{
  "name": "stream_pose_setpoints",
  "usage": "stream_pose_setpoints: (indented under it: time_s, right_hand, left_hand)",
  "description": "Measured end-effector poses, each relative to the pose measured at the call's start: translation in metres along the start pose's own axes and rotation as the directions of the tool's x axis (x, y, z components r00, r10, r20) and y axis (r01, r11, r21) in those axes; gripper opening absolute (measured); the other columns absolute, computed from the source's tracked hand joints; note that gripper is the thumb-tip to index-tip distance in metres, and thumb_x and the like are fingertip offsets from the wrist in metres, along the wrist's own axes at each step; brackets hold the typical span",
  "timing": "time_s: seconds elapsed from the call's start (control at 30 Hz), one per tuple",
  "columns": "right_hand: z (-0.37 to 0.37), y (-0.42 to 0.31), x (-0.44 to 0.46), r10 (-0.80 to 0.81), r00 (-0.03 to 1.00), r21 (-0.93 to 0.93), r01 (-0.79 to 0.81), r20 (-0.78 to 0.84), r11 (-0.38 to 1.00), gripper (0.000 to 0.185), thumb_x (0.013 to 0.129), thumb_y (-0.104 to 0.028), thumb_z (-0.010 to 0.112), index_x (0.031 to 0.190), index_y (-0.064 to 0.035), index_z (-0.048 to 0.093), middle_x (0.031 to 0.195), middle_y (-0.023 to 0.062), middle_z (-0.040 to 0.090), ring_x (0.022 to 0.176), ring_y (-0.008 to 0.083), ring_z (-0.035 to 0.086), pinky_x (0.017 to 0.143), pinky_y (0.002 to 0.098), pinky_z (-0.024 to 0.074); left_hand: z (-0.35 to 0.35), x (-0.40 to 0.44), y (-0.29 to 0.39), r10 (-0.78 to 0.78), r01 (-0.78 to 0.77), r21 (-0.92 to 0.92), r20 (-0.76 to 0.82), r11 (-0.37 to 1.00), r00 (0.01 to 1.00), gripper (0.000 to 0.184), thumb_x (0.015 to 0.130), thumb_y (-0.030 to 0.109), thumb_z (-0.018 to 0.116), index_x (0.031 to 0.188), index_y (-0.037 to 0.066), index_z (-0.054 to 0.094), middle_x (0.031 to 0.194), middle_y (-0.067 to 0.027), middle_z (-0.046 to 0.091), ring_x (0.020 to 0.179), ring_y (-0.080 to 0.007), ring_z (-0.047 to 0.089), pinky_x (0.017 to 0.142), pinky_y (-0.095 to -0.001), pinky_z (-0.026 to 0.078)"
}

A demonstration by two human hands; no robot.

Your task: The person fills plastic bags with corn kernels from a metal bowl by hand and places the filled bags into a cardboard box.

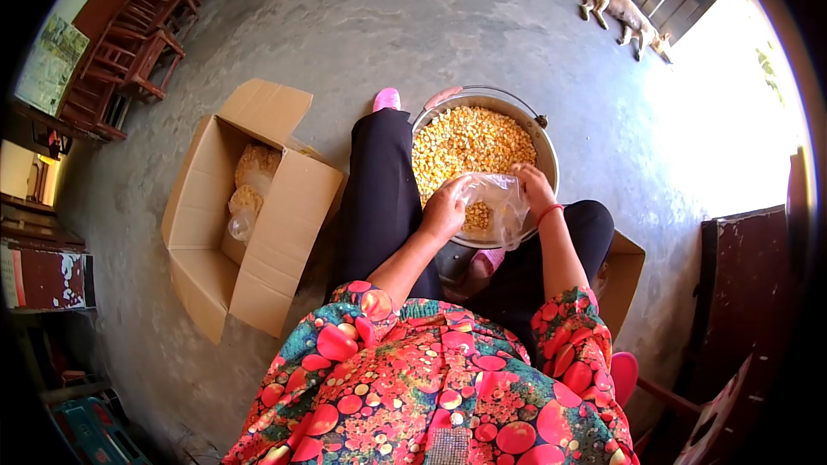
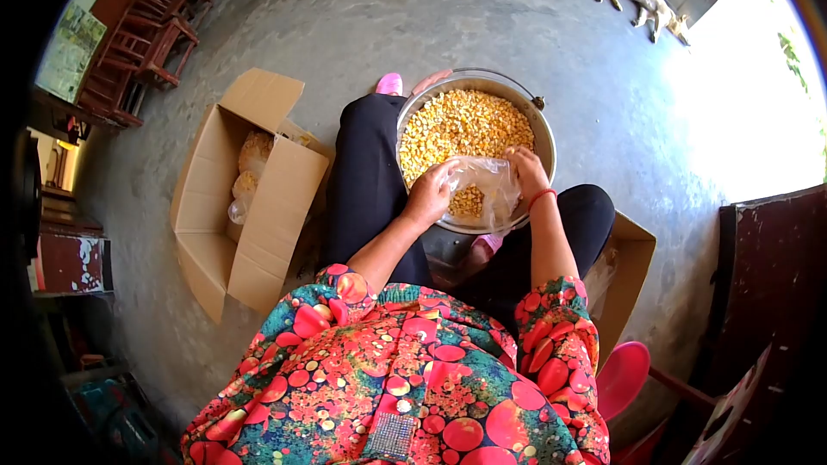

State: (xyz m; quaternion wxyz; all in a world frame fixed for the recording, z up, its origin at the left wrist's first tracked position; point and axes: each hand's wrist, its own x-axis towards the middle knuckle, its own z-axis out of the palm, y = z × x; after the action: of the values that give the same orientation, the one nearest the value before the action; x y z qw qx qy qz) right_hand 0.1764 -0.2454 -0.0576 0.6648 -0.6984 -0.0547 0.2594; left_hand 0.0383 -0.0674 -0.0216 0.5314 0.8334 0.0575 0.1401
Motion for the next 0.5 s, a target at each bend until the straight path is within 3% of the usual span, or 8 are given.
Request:
stream_pose_setpoints:
  time_s: [0.03,0.07,0.1,0.23,0.3,0.37,0.43,0.5]
  right_hand:
    - [0.001,-0.016,-0.005,-0.16,0.987,-0.194,0.161,0.023,0.968,0.011,0.079,-0.014,0.047,0.079,-0.0059,0.055,0.065,-0.0001,0.051,0.056,0.0079,0.047,0.048,0.019,0.0372]
    - [0.006,-0.033,-0.003,-0.028,0.999,0.072,0.026,0.025,0.997,0.01,0.079,-0.014,0.047,0.081,-0.0068,0.054,0.067,0.0,0.051,0.056,0.0078,0.046,0.048,0.0191,0.0361]
    - [0.012,-0.047,-0.004,0.1,0.993,0.331,-0.115,0.062,0.937,0.008,0.08,-0.013,0.047,0.083,-0.0077,0.052,0.07,0.0,0.052,0.055,0.0077,0.046,0.047,0.0193,0.035]
    - [0.034,-0.097,-0.025,0.03,0.971,0.393,-0.124,0.236,0.911,0.008,0.08,-0.012,0.045,0.086,-0.0082,0.05,0.075,0.0003,0.052,0.059,0.0065,0.047,0.049,0.0184,0.0366]
    - [0.049,-0.111,-0.038,0.007,0.938,0.27,-0.107,0.347,0.957,0.008,0.081,-0.01,0.044,0.087,-0.0073,0.049,0.076,0.001,0.052,0.062,0.0062,0.049,0.051,0.0176,0.041]
    - [0.062,-0.114,-0.05,0.044,0.905,0.101,-0.095,0.423,0.99,0.011,0.082,-0.012,0.044,0.089,-0.0069,0.051,0.082,0.0006,0.053,0.074,0.008,0.051,0.064,0.0218,0.0429]
    - [0.064,-0.102,-0.052,0.01,0.843,-0.197,0.113,0.538,0.974,0.018,0.082,-0.013,0.046,0.096,-0.0045,0.053,0.086,0.0017,0.054,0.082,0.0072,0.049,0.071,0.0215,0.0406]
    - [0.063,-0.081,-0.051,-0.22,0.879,-0.371,0.389,0.423,0.843,0.02,0.074,-0.006,0.051,0.093,-0.0041,0.057,0.088,0.0054,0.058,0.087,0.0152,0.053,0.075,0.0254,0.0411]
  left_hand:
    - [0.002,0.0,-0.002,-0.004,0.005,0.011,-0.017,1.0,1.0,0.041,0.065,-0.008,0.04,0.105,0.0,0.048,0.095,-0.0179,0.054,0.089,-0.0287,0.053,0.079,-0.0327,0.041]
    - [0.002,0.0,-0.002,-0.005,0.005,0.01,-0.015,1.0,1.0,0.041,0.065,-0.008,0.04,0.105,0.0,0.048,0.095,-0.0179,0.054,0.089,-0.0287,0.053,0.079,-0.0327,0.041]
    - [0.002,-0.001,-0.002,-0.021,0.021,0.017,-0.023,1.0,1.0,0.042,0.065,-0.008,0.041,0.106,0.0,0.048,0.095,-0.018,0.054,0.089,-0.0288,0.053,0.08,-0.0325,0.041]
    - [0.0,-0.001,0.002,-0.066,0.069,0.09,-0.038,0.994,0.997,0.045,0.063,-0.009,0.042,0.107,0.0,0.047,0.097,-0.0179,0.053,0.092,-0.0291,0.051,0.081,-0.0318,0.04]
    - [0.001,-0.001,-0.001,-0.045,0.049,0.099,-0.043,0.994,0.998,0.047,0.063,-0.009,0.042,0.108,0.0,0.046,0.099,-0.0181,0.051,0.094,-0.0298,0.05,0.081,-0.0317,0.039]
    - [0.0,-0.001,0.0,-0.037,0.042,0.119,-0.038,0.992,0.999,0.047,0.063,-0.01,0.042,0.109,0.001,0.045,0.1,-0.0185,0.051,0.094,-0.0303,0.05,0.081,-0.0322,0.039]
    - [-0.002,0.0,0.001,-0.053,0.056,0.095,-0.041,0.994,0.998,0.048,0.063,-0.01,0.042,0.11,0.001,0.044,0.101,-0.0187,0.05,0.095,-0.0304,0.049,0.082,-0.0322,0.039]
    - [-0.004,0.0,0.003,-0.069,0.072,0.07,-0.043,0.995,0.997,0.048,0.063,-0.01,0.042,0.11,0.001,0.044,0.101,-0.0189,0.05,0.095,-0.0306,0.049,0.082,-0.0323,0.039]
